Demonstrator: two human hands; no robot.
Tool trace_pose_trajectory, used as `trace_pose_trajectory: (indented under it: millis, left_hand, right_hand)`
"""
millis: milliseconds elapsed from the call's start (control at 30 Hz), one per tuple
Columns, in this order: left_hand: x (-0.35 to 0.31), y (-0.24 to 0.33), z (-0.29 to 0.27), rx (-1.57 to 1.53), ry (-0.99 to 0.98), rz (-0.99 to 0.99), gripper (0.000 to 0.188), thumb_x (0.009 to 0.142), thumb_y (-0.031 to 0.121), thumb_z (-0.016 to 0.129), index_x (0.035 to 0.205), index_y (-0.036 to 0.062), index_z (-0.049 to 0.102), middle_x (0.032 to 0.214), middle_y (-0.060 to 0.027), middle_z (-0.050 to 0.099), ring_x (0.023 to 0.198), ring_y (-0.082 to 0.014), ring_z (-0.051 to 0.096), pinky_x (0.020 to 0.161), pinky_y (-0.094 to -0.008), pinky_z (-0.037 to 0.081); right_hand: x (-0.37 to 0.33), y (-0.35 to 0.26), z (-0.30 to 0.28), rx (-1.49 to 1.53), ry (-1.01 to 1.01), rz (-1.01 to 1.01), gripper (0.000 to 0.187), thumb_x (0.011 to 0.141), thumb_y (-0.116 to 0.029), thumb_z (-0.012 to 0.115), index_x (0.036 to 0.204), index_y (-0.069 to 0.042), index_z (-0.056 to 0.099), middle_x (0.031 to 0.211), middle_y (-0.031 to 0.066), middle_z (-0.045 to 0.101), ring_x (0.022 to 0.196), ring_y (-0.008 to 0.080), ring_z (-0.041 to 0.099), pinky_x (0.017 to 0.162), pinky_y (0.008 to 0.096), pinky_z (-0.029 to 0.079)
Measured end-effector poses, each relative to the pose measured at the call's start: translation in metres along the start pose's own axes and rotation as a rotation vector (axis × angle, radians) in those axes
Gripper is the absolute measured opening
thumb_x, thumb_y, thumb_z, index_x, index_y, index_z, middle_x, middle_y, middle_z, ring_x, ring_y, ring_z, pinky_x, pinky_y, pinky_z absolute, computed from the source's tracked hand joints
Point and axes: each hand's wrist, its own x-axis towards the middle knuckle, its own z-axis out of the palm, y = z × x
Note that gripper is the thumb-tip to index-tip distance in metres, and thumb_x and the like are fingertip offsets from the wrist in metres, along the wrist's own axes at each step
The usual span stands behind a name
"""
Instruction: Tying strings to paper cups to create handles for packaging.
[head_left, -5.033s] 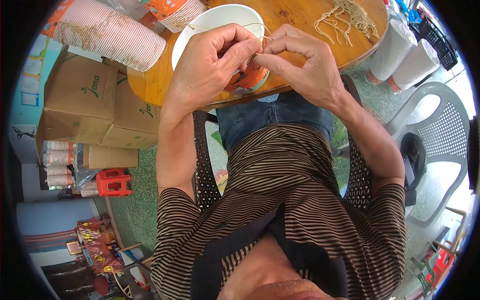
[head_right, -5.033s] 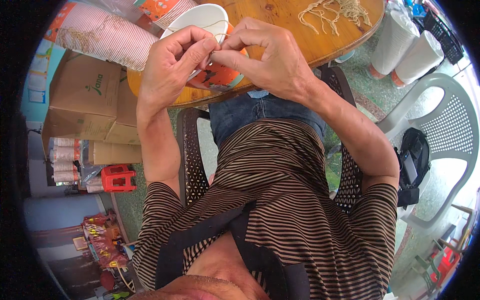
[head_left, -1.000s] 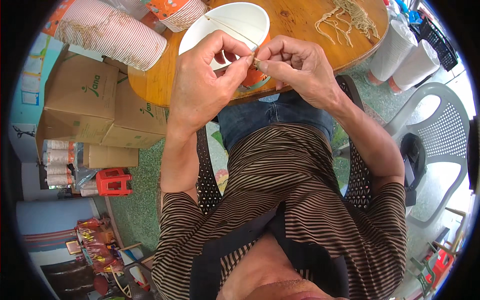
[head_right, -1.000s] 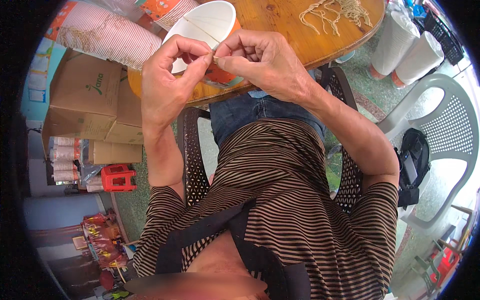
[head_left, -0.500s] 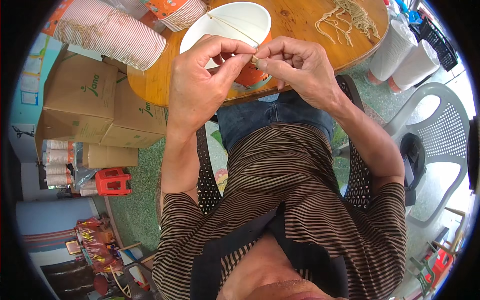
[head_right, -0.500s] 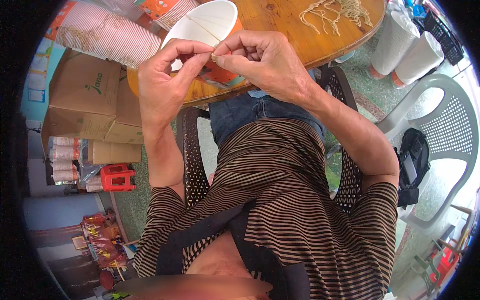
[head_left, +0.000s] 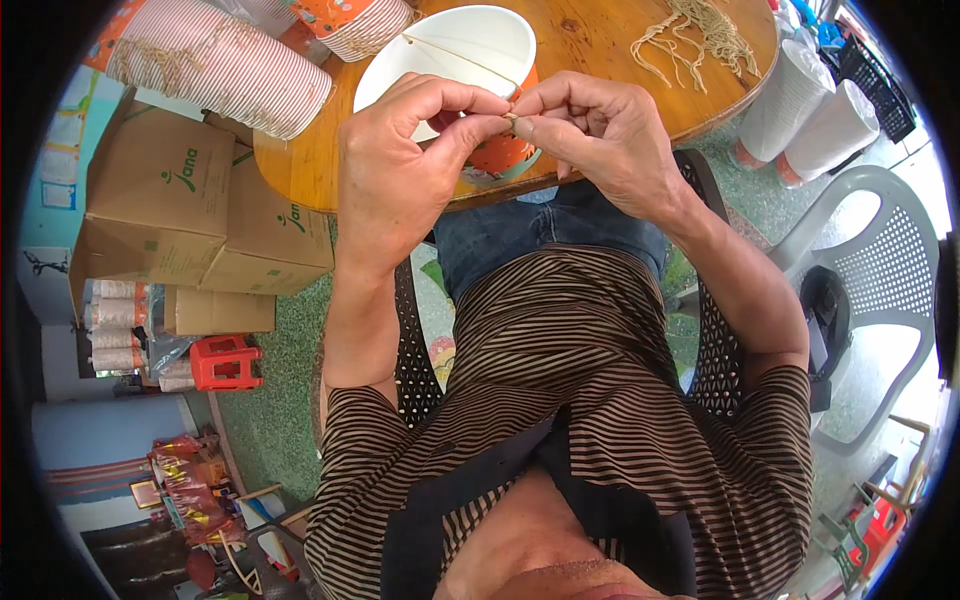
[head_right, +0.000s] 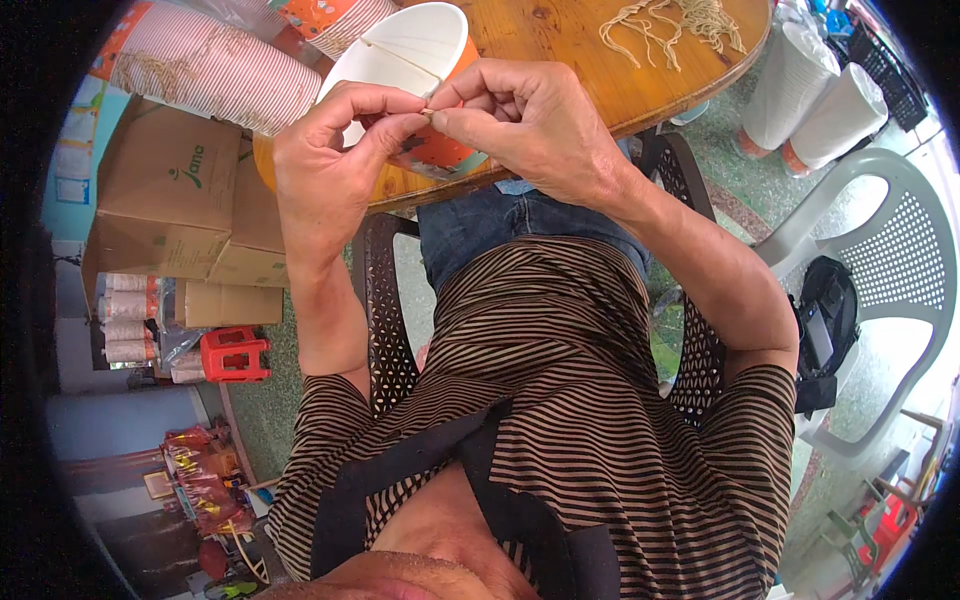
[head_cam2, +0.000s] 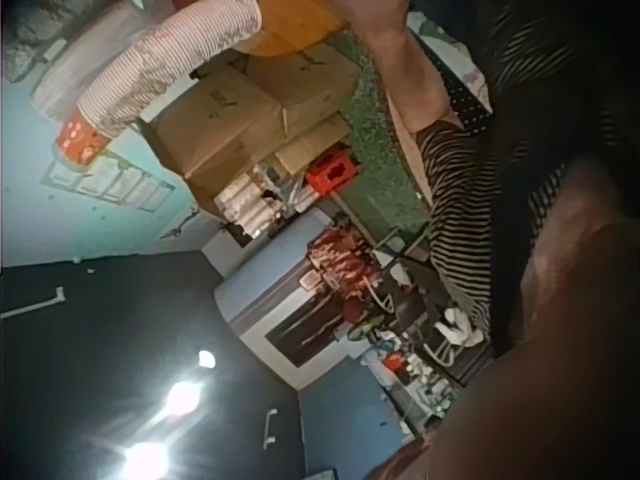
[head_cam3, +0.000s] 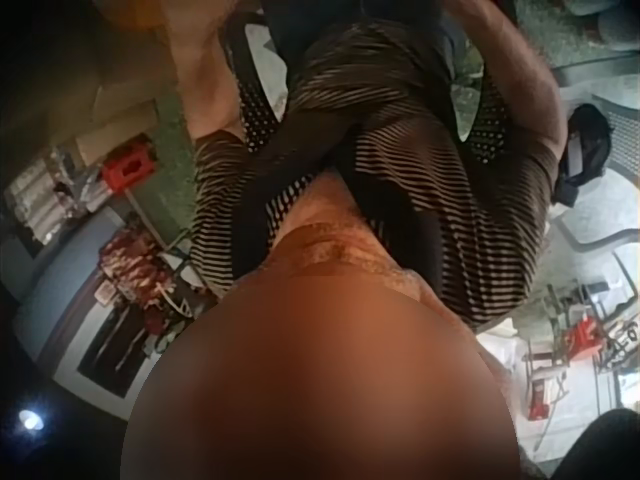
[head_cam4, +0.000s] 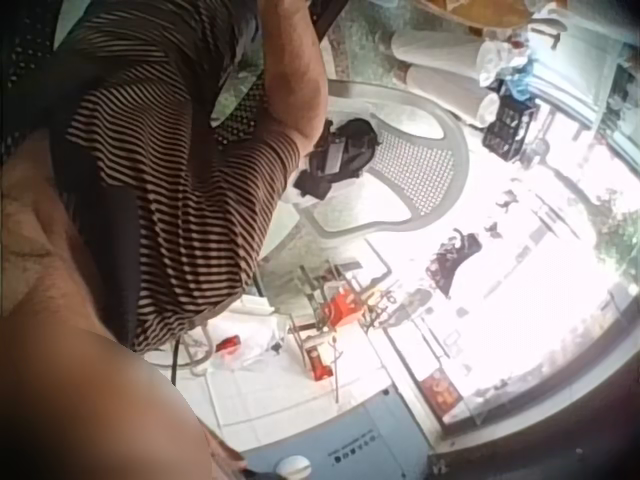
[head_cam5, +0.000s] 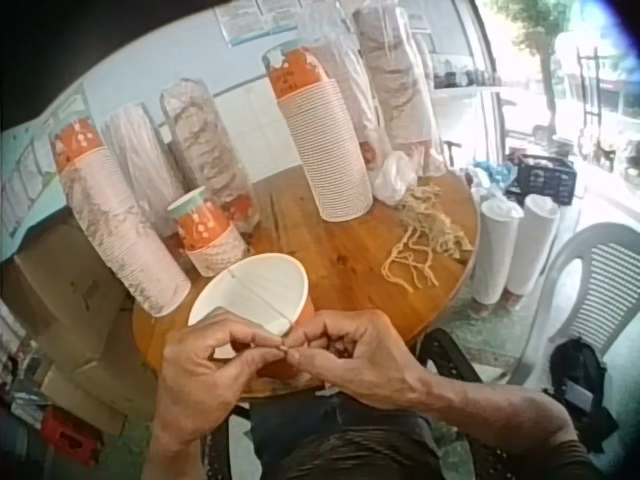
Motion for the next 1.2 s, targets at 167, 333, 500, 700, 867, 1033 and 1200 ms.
trace_pose_trajectory:
  millis: [167,333,500,700,867,1033,1200]
  left_hand:
    - [-0.001,0.012,0.004,0.152,0.047,0.044,0.010,0.083,0.000,0.080,0.093,0.0012,0.077,0.088,-0.0088,0.073,0.073,-0.0191,0.069,0.067,-0.0305,0.056]
    - [0.000,0.015,0.003,0.392,0.022,0.227,0.008,0.085,0.000,0.076,0.090,0.0013,0.070,0.085,-0.0077,0.070,0.082,-0.0276,0.065,0.070,-0.0381,0.053]
    - [0.000,0.014,-0.001,0.339,-0.031,0.156,0.007,0.087,0.000,0.074,0.091,0.0007,0.068,0.086,-0.0081,0.068,0.082,-0.0263,0.065,0.070,-0.0370,0.053]
    - [0.002,0.014,-0.002,0.211,-0.082,0.125,0.007,0.090,0.002,0.074,0.091,-0.0005,0.068,0.087,-0.0080,0.067,0.077,-0.0221,0.065,0.067,-0.0324,0.054]
    - [0.000,0.009,0.000,0.104,-0.070,0.073,0.008,0.089,0.000,0.075,0.094,-0.0003,0.069,0.087,-0.0071,0.069,0.074,-0.0173,0.066,0.066,-0.0288,0.054]
    - [-0.001,0.010,0.001,0.015,-0.031,0.072,0.018,0.088,-0.002,0.078,0.103,-0.0002,0.069,0.086,-0.0040,0.072,0.073,-0.0110,0.066,0.066,-0.0259,0.054]
    - [0.000,0.007,0.003,-0.048,0.013,0.039,0.020,0.087,-0.002,0.079,0.104,-0.0006,0.069,0.086,-0.0032,0.073,0.074,-0.0094,0.069,0.067,-0.0243,0.056]
  right_hand:
    - [-0.001,0.000,0.003,-0.030,0.020,-0.031,0.017,0.097,-0.012,0.073,0.106,0.002,0.074,0.074,-0.0108,0.054,0.064,-0.0041,0.044,0.054,0.0152,0.035]
    - [-0.002,-0.001,0.004,-0.070,0.021,-0.049,0.015,0.096,-0.010,0.072,0.105,0.002,0.073,0.072,-0.0107,0.053,0.062,-0.0040,0.043,0.053,0.0160,0.036]
    - [-0.003,-0.001,0.005,-0.162,0.021,-0.114,0.012,0.095,-0.008,0.071,0.103,0.002,0.072,0.070,-0.0104,0.052,0.062,-0.0038,0.043,0.053,0.0166,0.036]
    - [-0.002,0.000,0.005,-0.138,0.040,-0.098,0.013,0.095,-0.008,0.071,0.103,0.001,0.072,0.070,-0.0106,0.052,0.062,-0.0038,0.044,0.053,0.0169,0.037]
    - [-0.002,0.001,0.005,-0.130,0.052,-0.096,0.013,0.096,-0.010,0.071,0.103,0.001,0.072,0.070,-0.0104,0.054,0.062,-0.0038,0.044,0.053,0.0169,0.037]
    - [-0.001,-0.001,0.004,-0.095,0.050,-0.069,0.014,0.096,-0.011,0.072,0.102,0.001,0.072,0.070,-0.0104,0.054,0.062,-0.0038,0.044,0.053,0.0169,0.036]
    - [-0.001,0.001,0.004,-0.058,0.078,-0.061,0.014,0.096,-0.012,0.073,0.101,0.000,0.072,0.069,-0.0105,0.055,0.061,-0.0037,0.045,0.052,0.0167,0.036]
